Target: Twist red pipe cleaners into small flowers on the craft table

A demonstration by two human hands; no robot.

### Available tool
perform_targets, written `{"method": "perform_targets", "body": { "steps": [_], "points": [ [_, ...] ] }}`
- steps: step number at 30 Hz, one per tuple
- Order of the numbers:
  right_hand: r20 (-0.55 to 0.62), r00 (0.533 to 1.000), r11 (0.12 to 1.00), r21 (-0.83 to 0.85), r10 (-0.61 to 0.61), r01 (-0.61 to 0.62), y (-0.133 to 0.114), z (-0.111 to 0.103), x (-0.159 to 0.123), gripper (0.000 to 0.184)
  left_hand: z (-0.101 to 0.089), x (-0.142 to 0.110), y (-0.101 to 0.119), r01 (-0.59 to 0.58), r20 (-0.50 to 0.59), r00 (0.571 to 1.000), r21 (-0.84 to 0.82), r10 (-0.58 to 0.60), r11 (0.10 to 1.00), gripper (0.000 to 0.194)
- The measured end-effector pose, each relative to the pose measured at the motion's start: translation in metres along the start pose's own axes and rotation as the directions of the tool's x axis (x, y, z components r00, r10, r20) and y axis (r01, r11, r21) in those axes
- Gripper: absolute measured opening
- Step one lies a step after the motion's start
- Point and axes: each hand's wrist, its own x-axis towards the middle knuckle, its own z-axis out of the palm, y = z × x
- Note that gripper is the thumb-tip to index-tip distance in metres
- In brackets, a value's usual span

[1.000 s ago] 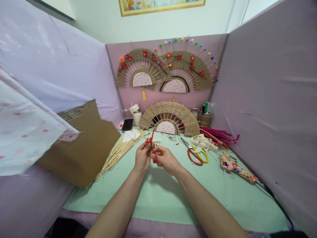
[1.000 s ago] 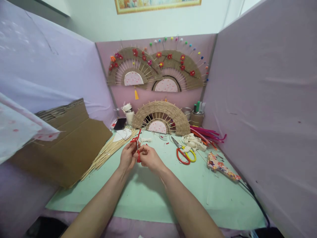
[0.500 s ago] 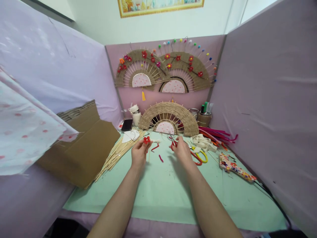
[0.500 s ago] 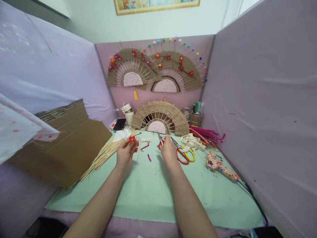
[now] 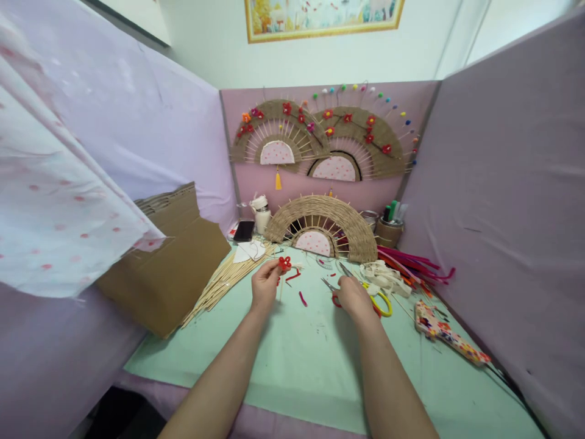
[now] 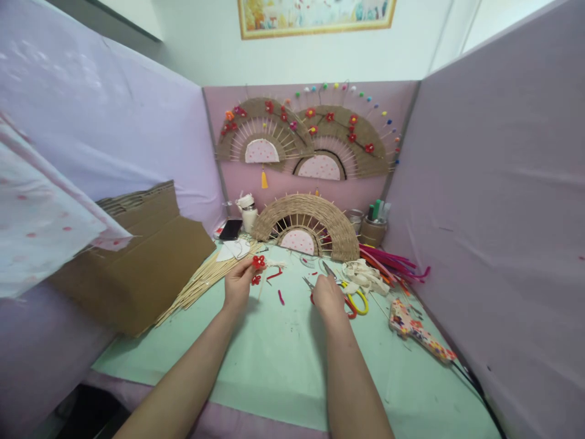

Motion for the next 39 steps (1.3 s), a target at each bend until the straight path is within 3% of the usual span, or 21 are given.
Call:
{"method": "perform_targets", "body": {
  "steps": [2, 3, 4, 6, 8, 11, 15, 21, 30, 33, 36, 39],
  "points": [
    [-0.138, 0.988, 0.969, 0.226, -0.066, 0.096, -0.011, 0.000, -0.002, 0.017, -0.001, 0.000, -0.001, -0.019, 0.016, 1.000, 0.032, 0.018, 0.999, 0.022],
    [-0.167, 0.979, 0.907, 0.385, -0.116, 0.173, -0.018, 0.001, -0.005, 0.019, -0.001, -0.001, -0.002, -0.034, 0.026, 0.999, 0.056, 0.033, 0.998, 0.022],
    [-0.160, 0.971, 0.792, 0.564, -0.176, 0.236, -0.027, 0.001, -0.008, 0.023, 0.000, -0.001, -0.002, -0.059, 0.043, 0.997, 0.082, 0.056, 0.995, 0.021],
    [-0.079, 0.962, 0.510, 0.835, -0.262, 0.207, -0.045, 0.004, -0.015, 0.032, 0.000, -0.003, -0.002, -0.129, 0.101, 0.988, 0.128, 0.116, 0.983, 0.018],
    [-0.028, 0.957, 0.350, 0.927, -0.290, 0.133, -0.057, 0.008, -0.022, 0.034, 0.001, -0.004, -0.003, -0.188, 0.158, 0.974, 0.154, 0.164, 0.970, 0.016],
    [0.000, 0.955, 0.264, 0.961, -0.295, 0.082, -0.063, 0.014, -0.025, 0.034, 0.002, -0.005, -0.005, -0.207, 0.189, 0.966, 0.170, 0.174, 0.964, 0.015],
    [0.021, 0.964, 0.251, 0.967, -0.264, 0.047, -0.058, 0.017, -0.020, 0.025, 0.004, -0.007, -0.007, -0.167, 0.221, 0.967, 0.158, 0.130, 0.973, 0.017],
    [-0.061, 0.959, 0.313, 0.938, -0.277, 0.150, -0.056, 0.018, -0.015, 0.020, 0.006, -0.008, -0.008, -0.141, 0.266, 0.960, 0.189, 0.088, 0.972, 0.017],
    [-0.120, 0.954, 0.362, 0.907, -0.273, 0.217, -0.057, 0.022, -0.017, 0.027, 0.006, -0.009, 0.000, -0.047, 0.190, 0.982, 0.290, -0.009, 0.956, 0.016],
    [-0.107, 0.963, 0.384, 0.901, -0.249, 0.199, -0.057, 0.024, -0.015, 0.027, 0.006, -0.008, -0.002, 0.120, 0.177, 0.970, 0.242, -0.165, 0.963, 0.018],
    [-0.102, 0.981, 0.403, 0.901, -0.164, 0.161, -0.054, 0.027, -0.011, 0.028, 0.005, -0.006, -0.005, 0.354, 0.199, 0.907, 0.114, -0.371, 0.928, 0.023],
    [-0.113, 0.990, 0.410, 0.901, -0.087, 0.139, -0.049, 0.028, -0.007, 0.031, 0.004, -0.004, -0.005, 0.495, 0.186, 0.857, -0.040, -0.481, 0.868, 0.028]
  ]
}}
